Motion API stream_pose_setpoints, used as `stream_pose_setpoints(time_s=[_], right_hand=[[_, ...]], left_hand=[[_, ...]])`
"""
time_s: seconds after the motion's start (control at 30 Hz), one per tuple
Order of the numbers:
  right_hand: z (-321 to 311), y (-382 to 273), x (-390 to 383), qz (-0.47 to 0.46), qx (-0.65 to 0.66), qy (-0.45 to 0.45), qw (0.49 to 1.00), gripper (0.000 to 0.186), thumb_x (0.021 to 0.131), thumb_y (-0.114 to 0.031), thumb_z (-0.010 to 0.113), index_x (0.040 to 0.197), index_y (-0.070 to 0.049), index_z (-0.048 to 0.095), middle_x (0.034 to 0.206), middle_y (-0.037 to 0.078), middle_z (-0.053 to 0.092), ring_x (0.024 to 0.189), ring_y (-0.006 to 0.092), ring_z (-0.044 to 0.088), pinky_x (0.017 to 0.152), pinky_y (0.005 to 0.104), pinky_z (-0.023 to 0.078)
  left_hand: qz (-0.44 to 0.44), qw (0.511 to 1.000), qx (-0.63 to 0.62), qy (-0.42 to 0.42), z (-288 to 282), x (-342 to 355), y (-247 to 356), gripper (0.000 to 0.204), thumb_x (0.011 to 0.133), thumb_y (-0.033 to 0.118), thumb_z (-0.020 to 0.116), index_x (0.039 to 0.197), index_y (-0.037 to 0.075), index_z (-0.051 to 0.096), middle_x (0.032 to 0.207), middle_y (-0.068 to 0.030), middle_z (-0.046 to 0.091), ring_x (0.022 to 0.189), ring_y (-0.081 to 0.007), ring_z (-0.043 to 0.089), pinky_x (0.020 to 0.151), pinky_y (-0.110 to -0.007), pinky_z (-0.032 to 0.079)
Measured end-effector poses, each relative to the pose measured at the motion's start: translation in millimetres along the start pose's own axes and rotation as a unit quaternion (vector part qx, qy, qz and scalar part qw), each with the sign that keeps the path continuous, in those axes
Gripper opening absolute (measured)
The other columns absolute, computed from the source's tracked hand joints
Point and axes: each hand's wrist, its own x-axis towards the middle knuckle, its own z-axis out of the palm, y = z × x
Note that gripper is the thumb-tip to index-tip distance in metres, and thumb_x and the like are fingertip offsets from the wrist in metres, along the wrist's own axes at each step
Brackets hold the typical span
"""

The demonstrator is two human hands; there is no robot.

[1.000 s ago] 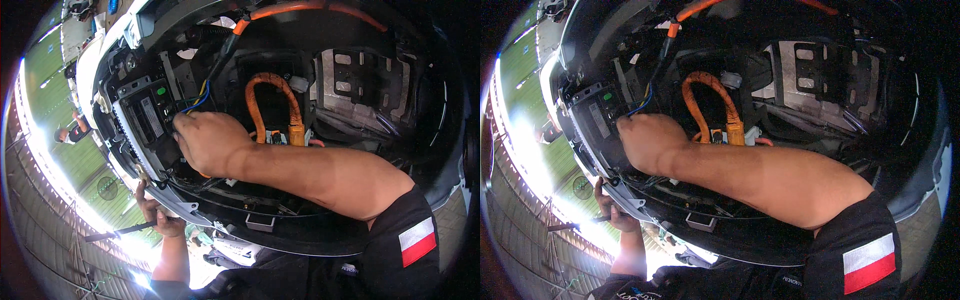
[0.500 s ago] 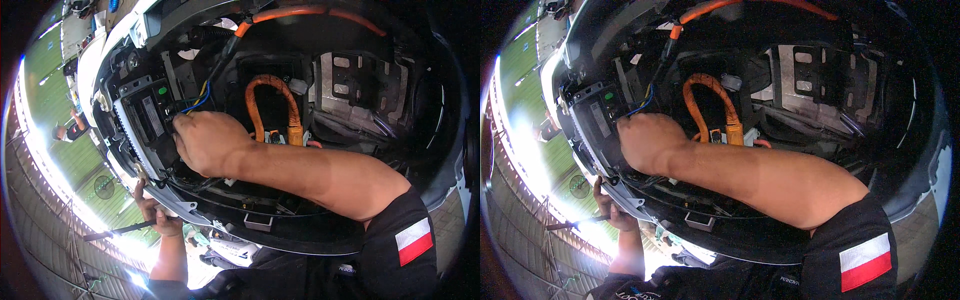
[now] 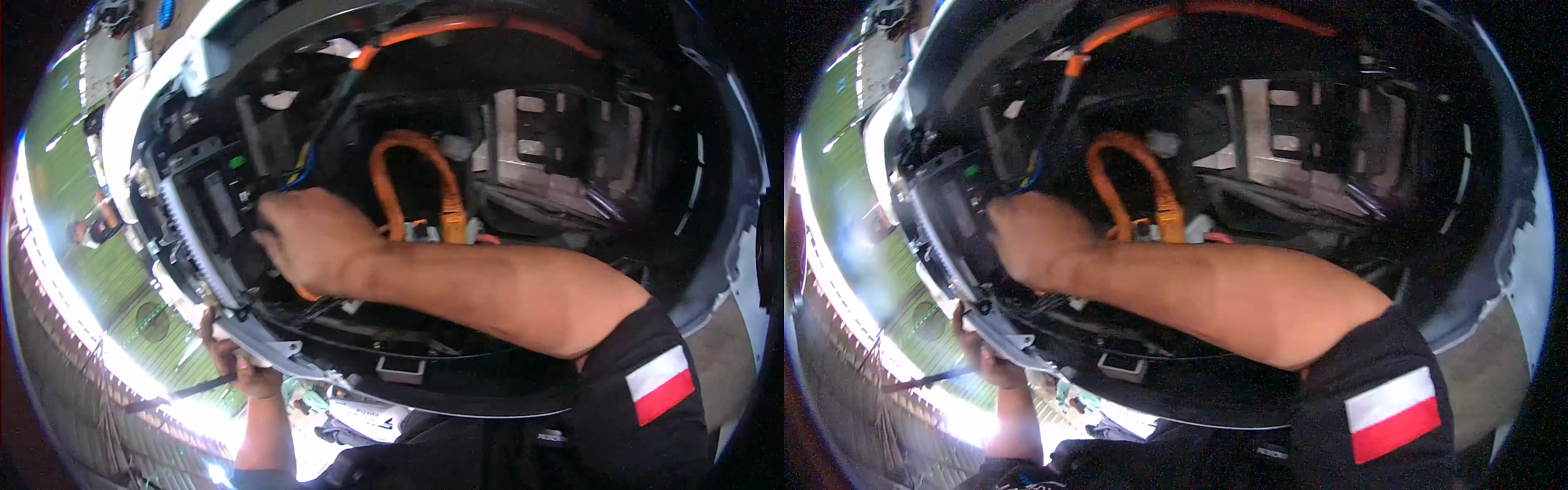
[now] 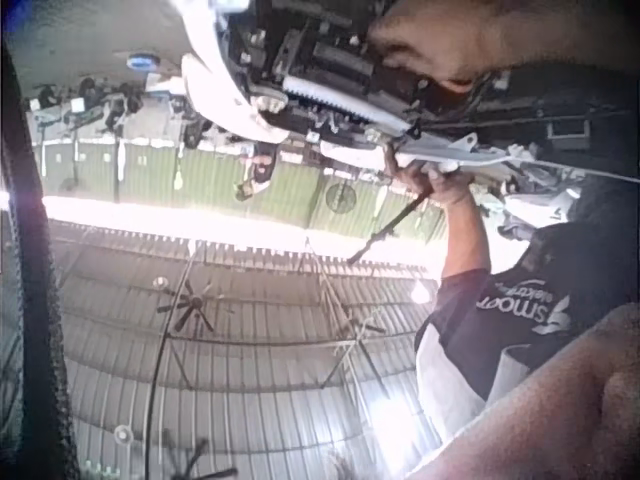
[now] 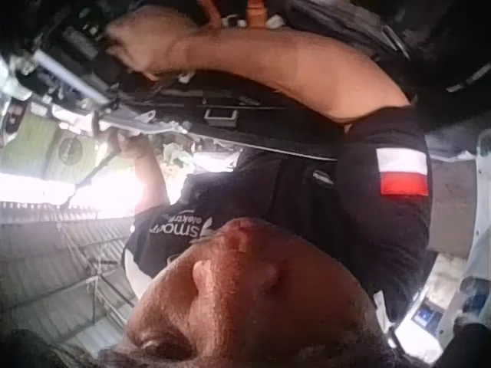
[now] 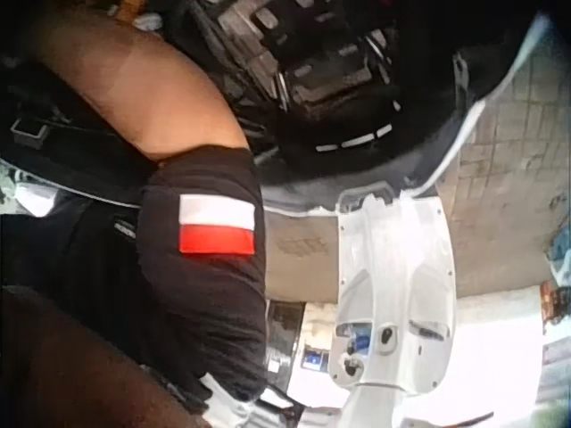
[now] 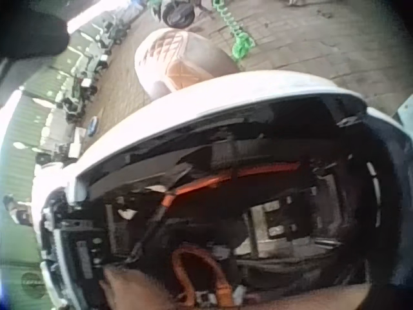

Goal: The person works on the internal wiring of an electric scooter, pulling a cable harness through a frame opening and connecting multiple terminal plugs to a component.

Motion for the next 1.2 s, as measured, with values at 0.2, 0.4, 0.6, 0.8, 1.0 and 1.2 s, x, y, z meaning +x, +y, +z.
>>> stream_pose_setpoints(time_s=[0.2,0.4,0.6,0.8,1.0,1.2], right_hand=[[5,1,-1,-0.027,-0.008,0.005,1.000,0.023,0.091,-0.020,0.055,0.088,0.003,0.056,0.079,0.024,0.063,0.078,0.0419,0.064,0.071,0.0502,0.051],[-2,3,-3,-0.080,-0.035,-0.014,0.996,0.024,0.091,-0.019,0.053,0.089,0.005,0.057,0.079,0.024,0.064,0.074,0.0421,0.065,0.069,0.0488,0.052],[-5,4,-3,-0.086,-0.038,-0.009,0.995,0.024,0.090,-0.019,0.054,0.090,0.005,0.058,0.077,0.025,0.064,0.074,0.0434,0.065,0.071,0.0501,0.052],[-7,6,-1,-0.061,0.014,0.008,0.998,0.026,0.090,-0.021,0.057,0.090,0.005,0.057,0.077,0.025,0.064,0.075,0.0443,0.064,0.070,0.0514,0.051],[1,10,0,-0.089,0.000,0.030,0.996,0.024,0.090,-0.020,0.056,0.089,0.005,0.055,0.080,0.024,0.063,0.077,0.0438,0.064,0.068,0.0516,0.050],[3,9,-2,-0.108,-0.076,0.027,0.991,0.024,0.091,-0.021,0.055,0.090,0.003,0.056,0.079,0.021,0.065,0.074,0.0385,0.066,0.067,0.0477,0.053]], left_hand=[[0.020,0.999,0.042,-0.012,-6,0,-4,0.053,0.093,0.054,0.047,0.080,0.002,0.046,0.140,-0.0260,0.037,0.130,-0.0374,0.041,0.108,-0.055,0.032],[0.049,0.996,0.072,-0.015,1,2,1,0.055,0.096,0.054,0.040,0.081,0.001,0.047,0.138,-0.0291,0.039,0.133,-0.0389,0.039,0.109,-0.056,0.031],[0.045,0.995,0.092,-0.017,0,0,2,0.055,0.095,0.053,0.038,0.084,0.000,0.049,0.135,-0.0306,0.040,0.132,-0.0401,0.040,0.108,-0.057,0.031],[0.043,0.998,0.034,-0.037,-2,1,-1,0.051,0.094,0.051,0.044,0.084,0.001,0.048,0.141,-0.0264,0.034,0.133,-0.0411,0.038,0.110,-0.056,0.030],[0.006,1.000,-0.013,-0.025,3,1,1,0.050,0.093,0.051,0.047,0.081,0.003,0.044,0.142,-0.0245,0.033,0.136,-0.0409,0.035,0.111,-0.059,0.028],[0.025,0.999,0.030,-0.018,-4,1,-4,0.050,0.093,0.051,0.044,0.082,0.002,0.044,0.140,-0.0264,0.036,0.136,-0.0432,0.035,0.110,-0.060,0.028]])
